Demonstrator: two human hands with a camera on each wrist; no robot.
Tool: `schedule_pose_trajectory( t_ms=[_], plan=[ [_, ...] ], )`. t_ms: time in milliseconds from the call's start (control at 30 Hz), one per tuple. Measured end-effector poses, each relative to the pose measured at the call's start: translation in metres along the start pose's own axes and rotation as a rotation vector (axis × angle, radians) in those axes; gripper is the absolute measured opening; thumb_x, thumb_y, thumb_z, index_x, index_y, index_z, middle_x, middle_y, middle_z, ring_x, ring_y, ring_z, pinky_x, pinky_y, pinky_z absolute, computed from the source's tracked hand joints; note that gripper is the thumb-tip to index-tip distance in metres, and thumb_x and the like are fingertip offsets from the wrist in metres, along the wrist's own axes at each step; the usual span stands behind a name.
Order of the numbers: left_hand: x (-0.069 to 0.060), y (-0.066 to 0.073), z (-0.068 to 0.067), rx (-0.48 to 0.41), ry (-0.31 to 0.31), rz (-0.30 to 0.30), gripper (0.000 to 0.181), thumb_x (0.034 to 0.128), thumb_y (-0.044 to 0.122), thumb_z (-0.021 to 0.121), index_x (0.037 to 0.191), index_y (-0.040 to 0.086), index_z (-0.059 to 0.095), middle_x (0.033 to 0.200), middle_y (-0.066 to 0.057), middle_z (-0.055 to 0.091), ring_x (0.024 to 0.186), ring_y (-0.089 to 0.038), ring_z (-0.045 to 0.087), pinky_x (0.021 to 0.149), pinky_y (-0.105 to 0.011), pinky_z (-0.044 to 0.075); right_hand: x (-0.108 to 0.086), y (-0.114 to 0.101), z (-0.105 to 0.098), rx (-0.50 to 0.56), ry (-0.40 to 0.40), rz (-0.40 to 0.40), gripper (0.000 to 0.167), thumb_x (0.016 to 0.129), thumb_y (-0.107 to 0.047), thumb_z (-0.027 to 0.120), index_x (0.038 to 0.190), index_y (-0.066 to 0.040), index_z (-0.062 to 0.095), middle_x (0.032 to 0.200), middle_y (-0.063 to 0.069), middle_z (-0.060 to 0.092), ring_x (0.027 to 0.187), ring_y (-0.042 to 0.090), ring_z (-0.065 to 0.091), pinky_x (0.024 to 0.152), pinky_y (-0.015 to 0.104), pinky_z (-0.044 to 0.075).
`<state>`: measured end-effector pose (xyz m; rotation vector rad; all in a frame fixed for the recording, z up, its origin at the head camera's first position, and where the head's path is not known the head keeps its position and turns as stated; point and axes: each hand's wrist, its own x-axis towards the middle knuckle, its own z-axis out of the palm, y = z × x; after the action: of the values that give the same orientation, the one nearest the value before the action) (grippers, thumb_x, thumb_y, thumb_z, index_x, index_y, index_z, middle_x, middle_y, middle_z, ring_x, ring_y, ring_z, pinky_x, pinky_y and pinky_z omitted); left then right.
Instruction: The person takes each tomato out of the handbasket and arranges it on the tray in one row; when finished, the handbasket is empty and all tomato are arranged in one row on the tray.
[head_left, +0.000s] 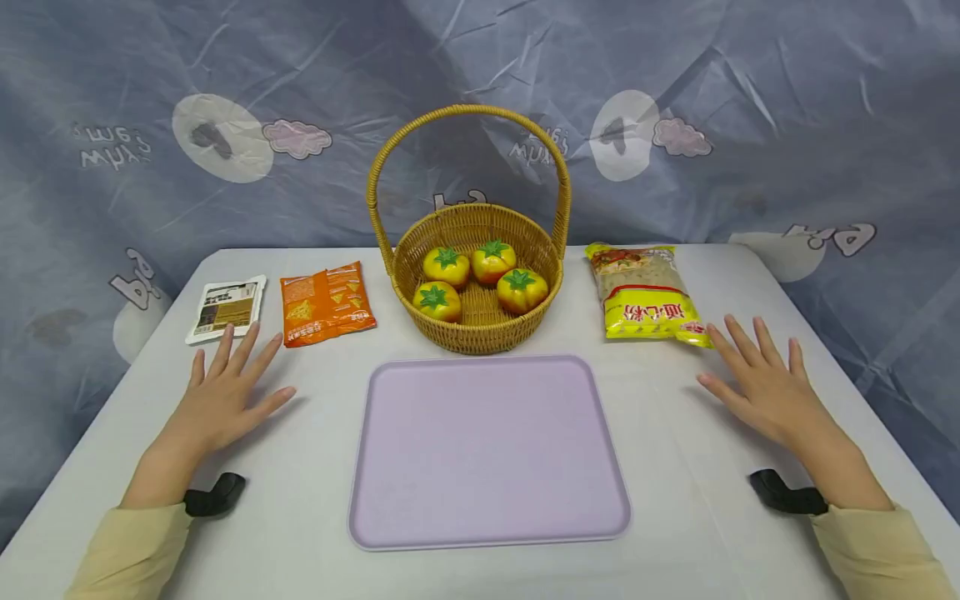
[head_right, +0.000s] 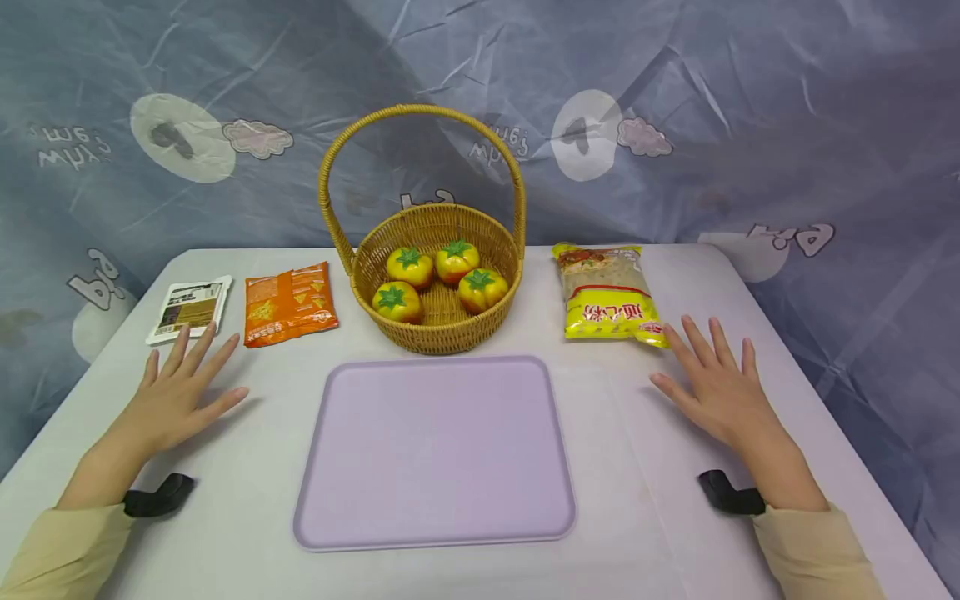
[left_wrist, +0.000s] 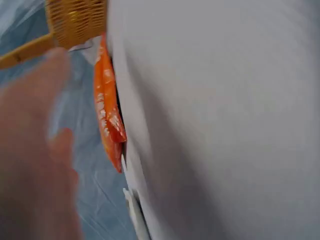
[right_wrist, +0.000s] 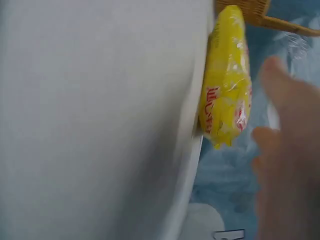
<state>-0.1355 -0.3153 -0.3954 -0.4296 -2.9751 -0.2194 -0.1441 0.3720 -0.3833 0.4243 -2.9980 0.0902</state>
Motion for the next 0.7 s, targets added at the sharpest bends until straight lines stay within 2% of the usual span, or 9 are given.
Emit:
schedule_pose_trajectory(
  t_ms=[100, 200, 267, 367, 433, 500, 600, 700],
  plan=[
    [0.005, 0.011, -0.012, -0.024, 0.033, 0.044, 0.079, 0.0891, 0.054, 0.052, 0.151, 0.021, 0.017, 0.156, -0.007, -0.001, 0.138, -0.028, -0.014, 0.102, -0.059, -0.014, 0.008, -0.008, -0.014, -0.014, 0.017, -0.038, 0.078, 0.094, -0.048, 0.048, 0.152, -0.018, 0.005, 0.155, 0.014, 0.0, 0.136, 0.029, -0.018, 0.098, 0.055, -0.023],
    [0.011, 0.026, -0.027, -0.088, 0.072, 0.094, 0.08, 0.0889, 0.05, 0.056, 0.152, 0.022, 0.015, 0.156, -0.002, -0.003, 0.138, -0.026, -0.012, 0.103, -0.057, -0.013, 0.022, -0.024, -0.036, -0.005, 0.053, -0.082, 0.078, 0.093, -0.048, 0.049, 0.152, -0.019, 0.006, 0.155, 0.012, 0.001, 0.138, 0.028, -0.015, 0.101, 0.054, -0.02],
    [0.015, 0.036, -0.035, -0.173, 0.102, 0.122, 0.081, 0.0888, 0.044, 0.059, 0.152, 0.023, 0.013, 0.156, -0.001, -0.001, 0.139, -0.025, -0.01, 0.104, -0.057, -0.01, 0.034, -0.04, -0.053, 0.032, 0.083, -0.115, 0.077, 0.094, -0.047, 0.049, 0.152, -0.019, 0.008, 0.155, 0.011, 0.004, 0.139, 0.028, -0.01, 0.104, 0.053, -0.016],
    [0.02, 0.05, -0.037, -0.375, 0.115, 0.141, 0.081, 0.089, 0.032, 0.064, 0.151, 0.025, 0.013, 0.156, 0.0, 0.003, 0.14, -0.024, -0.004, 0.106, -0.059, -0.002, 0.058, -0.071, -0.074, 0.149, 0.141, -0.179, 0.072, 0.094, -0.042, 0.051, 0.151, -0.016, 0.015, 0.154, 0.011, 0.014, 0.139, 0.031, 0.007, 0.108, 0.053, -0.002],
    [0.022, 0.056, -0.03, -0.538, 0.112, 0.14, 0.079, 0.089, 0.022, 0.065, 0.151, 0.024, 0.016, 0.155, -0.001, 0.009, 0.14, -0.025, 0.002, 0.105, -0.06, 0.006, 0.077, -0.094, -0.08, 0.26, 0.175, -0.23, 0.068, 0.094, -0.038, 0.053, 0.15, -0.015, 0.021, 0.152, 0.01, 0.022, 0.137, 0.032, 0.017, 0.108, 0.054, 0.008],
    [0.024, 0.061, -0.019, -0.693, 0.095, 0.131, 0.076, 0.0895, 0.014, 0.064, 0.151, 0.022, 0.019, 0.155, -0.002, 0.014, 0.139, -0.025, 0.009, 0.104, -0.061, 0.013, 0.096, -0.119, -0.077, 0.399, 0.192, -0.265, 0.065, 0.094, -0.036, 0.054, 0.149, -0.014, 0.027, 0.15, 0.008, 0.027, 0.135, 0.031, 0.024, 0.106, 0.055, 0.017],
    [0.027, 0.065, -0.001, -0.899, 0.043, 0.142, 0.071, 0.0913, 0.006, 0.06, 0.15, 0.016, 0.021, 0.153, -0.009, 0.019, 0.137, -0.028, 0.017, 0.105, -0.057, 0.016, 0.123, -0.157, -0.063, 0.605, 0.19, -0.31, 0.059, 0.095, -0.036, 0.054, 0.146, -0.014, 0.033, 0.146, 0.007, 0.034, 0.131, 0.028, 0.031, 0.103, 0.054, 0.025],
    [0.03, 0.067, 0.016, -1.033, -0.04, 0.156, 0.066, 0.0929, 0.006, 0.058, 0.149, 0.008, 0.022, 0.152, -0.013, 0.02, 0.137, -0.027, 0.018, 0.108, -0.05, 0.014, 0.146, -0.19, -0.044, 0.813, 0.141, -0.335, 0.054, 0.096, -0.032, 0.053, 0.143, -0.011, 0.038, 0.141, 0.009, 0.04, 0.126, 0.028, 0.038, 0.102, 0.05, 0.031]
  ],
)
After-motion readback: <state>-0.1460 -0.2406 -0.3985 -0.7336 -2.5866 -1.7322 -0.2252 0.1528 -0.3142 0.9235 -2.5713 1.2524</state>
